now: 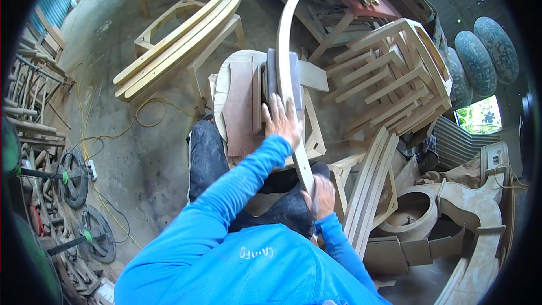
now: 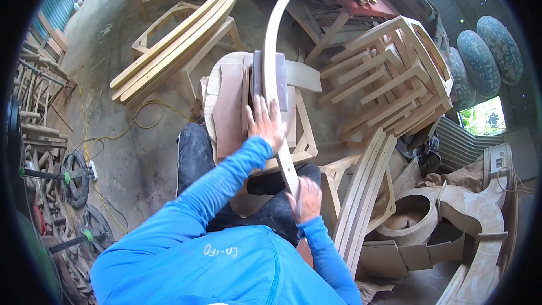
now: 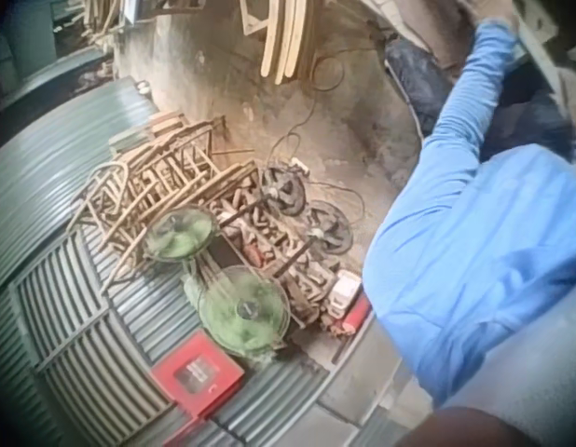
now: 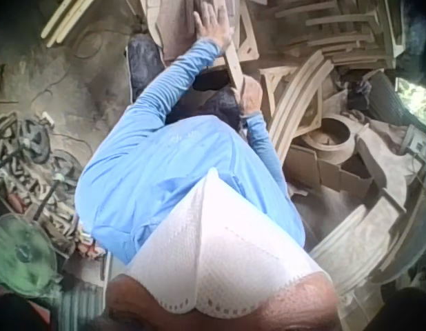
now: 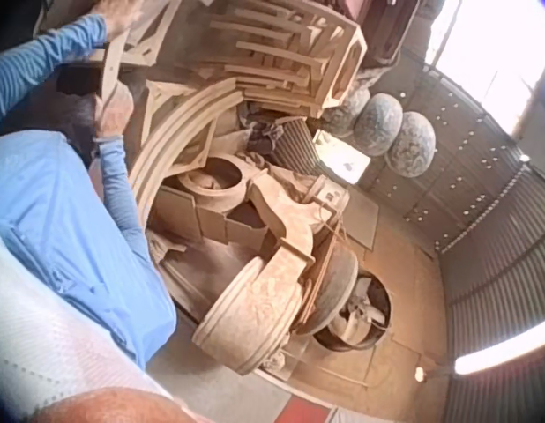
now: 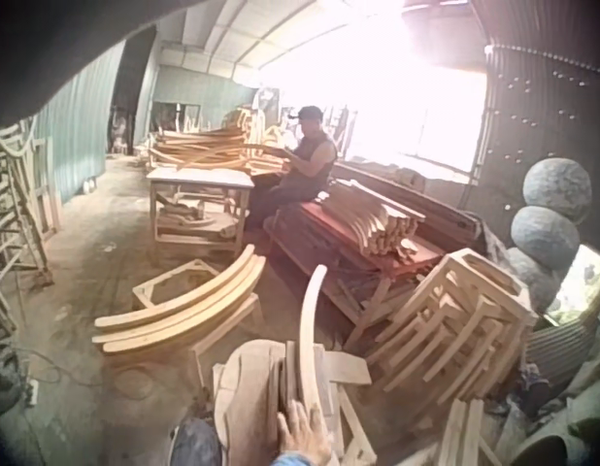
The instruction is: Sanding curved wooden chair components using a belt sander.
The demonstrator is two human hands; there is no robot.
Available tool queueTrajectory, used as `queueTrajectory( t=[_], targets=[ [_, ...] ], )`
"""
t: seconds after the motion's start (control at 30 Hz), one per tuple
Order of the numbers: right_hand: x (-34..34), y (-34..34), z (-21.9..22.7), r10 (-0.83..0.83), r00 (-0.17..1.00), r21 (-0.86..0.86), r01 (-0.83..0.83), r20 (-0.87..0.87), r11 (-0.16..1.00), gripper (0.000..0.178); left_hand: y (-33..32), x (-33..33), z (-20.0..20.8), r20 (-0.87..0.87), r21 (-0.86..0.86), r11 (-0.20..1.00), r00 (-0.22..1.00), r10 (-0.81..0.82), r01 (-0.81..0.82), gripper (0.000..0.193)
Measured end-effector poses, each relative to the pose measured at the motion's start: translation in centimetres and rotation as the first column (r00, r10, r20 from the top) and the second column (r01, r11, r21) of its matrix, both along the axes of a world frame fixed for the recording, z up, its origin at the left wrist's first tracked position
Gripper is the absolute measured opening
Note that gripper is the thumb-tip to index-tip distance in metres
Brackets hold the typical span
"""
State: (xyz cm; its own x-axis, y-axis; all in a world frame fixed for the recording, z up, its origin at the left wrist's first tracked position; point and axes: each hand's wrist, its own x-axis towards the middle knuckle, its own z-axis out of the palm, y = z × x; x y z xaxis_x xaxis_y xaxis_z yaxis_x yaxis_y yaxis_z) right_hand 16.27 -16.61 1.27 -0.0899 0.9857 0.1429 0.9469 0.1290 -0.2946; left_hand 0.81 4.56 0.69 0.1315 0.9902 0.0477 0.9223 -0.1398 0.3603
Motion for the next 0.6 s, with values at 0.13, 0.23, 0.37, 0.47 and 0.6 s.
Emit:
queueTrajectory(
  t=[0.13, 0.23, 0.37, 0.47, 0.6],
  targets=[
    [1.4, -8.3, 1.2, -0.224, 0.960, -0.093, 0.210, -0.167, 0.973, 0.061, -8.5, 1.0, -1.1, 0.247, -0.060, 0.996, 0.967, -0.057, 0.074, 0.099],
    [1.4, -11.3, 3.2, -0.210, 0.889, 0.000, 0.230, -0.406, 0.973, 0.051, -10.3, 0.3, -0.1, 0.599, 0.004, 0.999, 0.800, 0.035, -0.047, 0.107],
    [0.5, -12.2, 5.7, -0.304, 0.399, -0.273, 0.133, -0.865, 0.953, 0.070, -6.6, -0.8, 4.0, 0.920, -0.282, 0.946, -0.235, 0.313, 0.157, 0.075],
    [0.7, -12.7, 5.9, -0.325, 0.112, -0.332, -0.049, -0.939, 0.942, 0.065, -4.3, -2.9, 5.0, 0.796, -0.198, 0.724, -0.322, 0.512, 0.661, 0.060],
    [0.2, -11.9, 6.8, -0.495, -0.372, -0.408, -0.291, -0.785, 0.865, 0.052, -5.2, -2.7, 5.2, 0.898, -0.227, 0.824, -0.217, 0.384, 0.520, 0.054]
  ],
)
